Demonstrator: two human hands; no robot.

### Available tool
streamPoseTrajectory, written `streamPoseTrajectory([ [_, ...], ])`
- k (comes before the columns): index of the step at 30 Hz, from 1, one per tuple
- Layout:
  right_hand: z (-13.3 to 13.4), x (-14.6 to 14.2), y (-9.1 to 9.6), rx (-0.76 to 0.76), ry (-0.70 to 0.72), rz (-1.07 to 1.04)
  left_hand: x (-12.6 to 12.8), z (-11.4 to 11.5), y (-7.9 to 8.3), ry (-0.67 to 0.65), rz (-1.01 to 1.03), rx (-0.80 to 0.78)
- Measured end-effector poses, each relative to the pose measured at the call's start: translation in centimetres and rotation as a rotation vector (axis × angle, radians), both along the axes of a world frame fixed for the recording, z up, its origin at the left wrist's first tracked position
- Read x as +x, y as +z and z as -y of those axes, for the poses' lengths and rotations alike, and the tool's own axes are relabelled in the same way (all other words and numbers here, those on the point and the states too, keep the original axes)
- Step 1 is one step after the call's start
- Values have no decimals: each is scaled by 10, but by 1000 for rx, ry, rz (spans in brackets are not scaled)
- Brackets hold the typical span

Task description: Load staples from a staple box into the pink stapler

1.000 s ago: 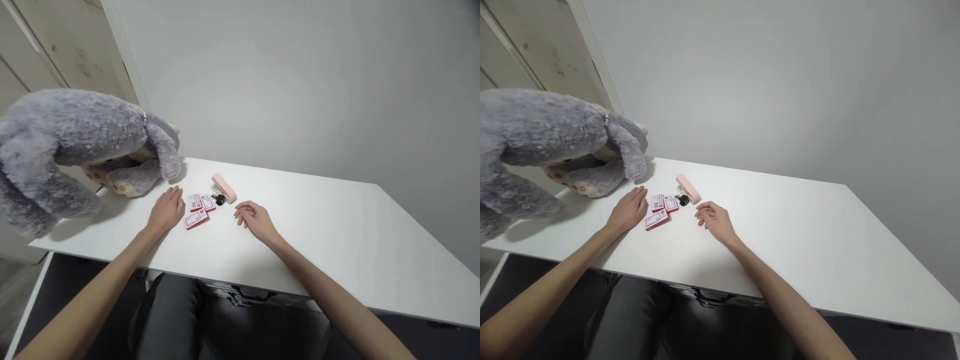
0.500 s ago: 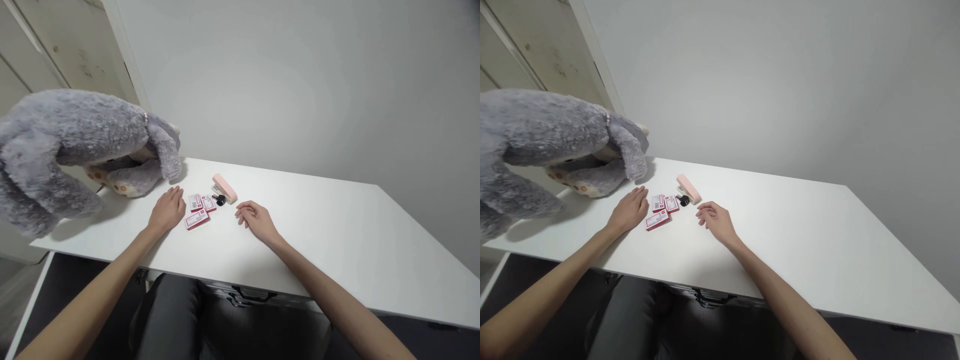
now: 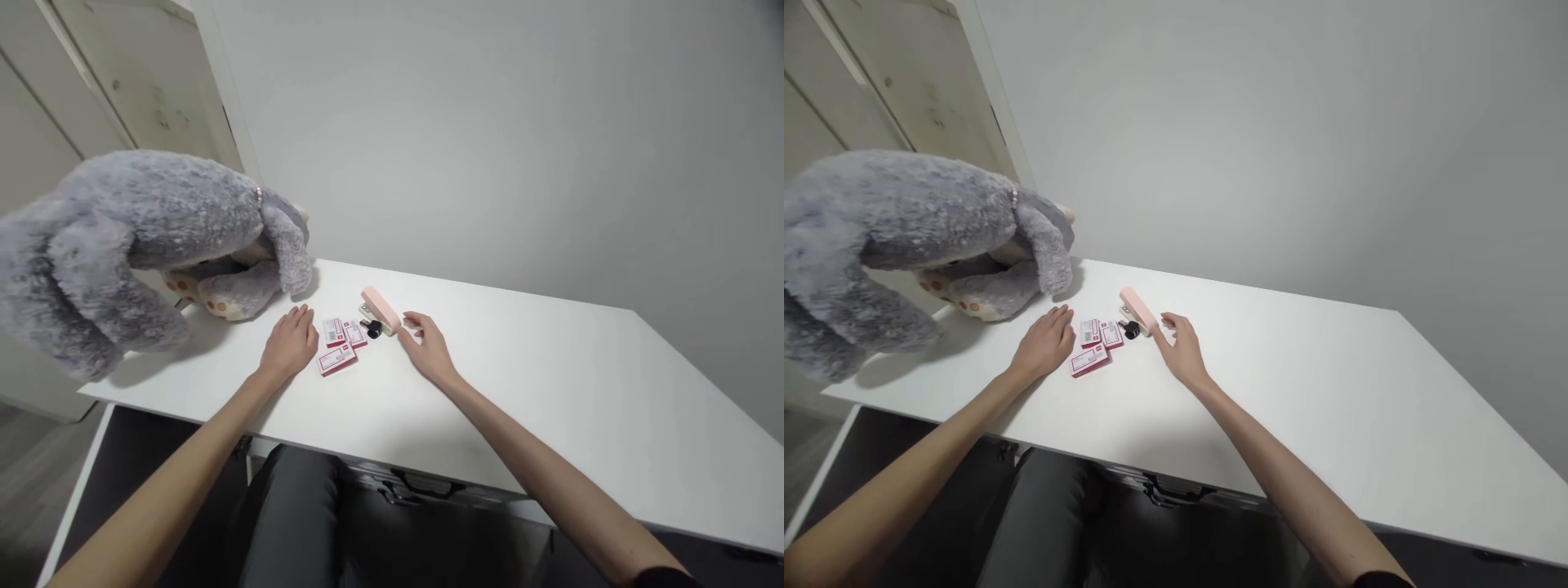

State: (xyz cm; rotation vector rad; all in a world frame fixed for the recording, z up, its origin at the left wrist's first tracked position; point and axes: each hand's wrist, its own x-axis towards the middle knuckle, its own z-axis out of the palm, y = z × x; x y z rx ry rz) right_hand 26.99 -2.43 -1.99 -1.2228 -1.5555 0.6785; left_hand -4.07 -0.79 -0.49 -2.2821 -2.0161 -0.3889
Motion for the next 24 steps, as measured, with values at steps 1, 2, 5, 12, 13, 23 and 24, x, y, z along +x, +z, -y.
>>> streamPoseTrajectory([
  [1,-7,-4,-2,-7,5,-3,0,1,1,3,0,-6],
  [2,-12,-8,-3,-12,8,-5,1,1,1,5,0,-11],
  [5,-24,-17,-5,-17,20,10,2,3,2,5,5,-5],
  [12,-33,-6,-7,-11,-8,152,4,5,5,11,15,-3],
  [13,-33,1,-8,-7,-25,157,4,5,5,12,14,-4],
  [23,8,91,2,-84,29,131,-3,6,14,-25,217,39],
  [24,14,95,3,-92,50,129,-1,10,19,-36,271,84],
])
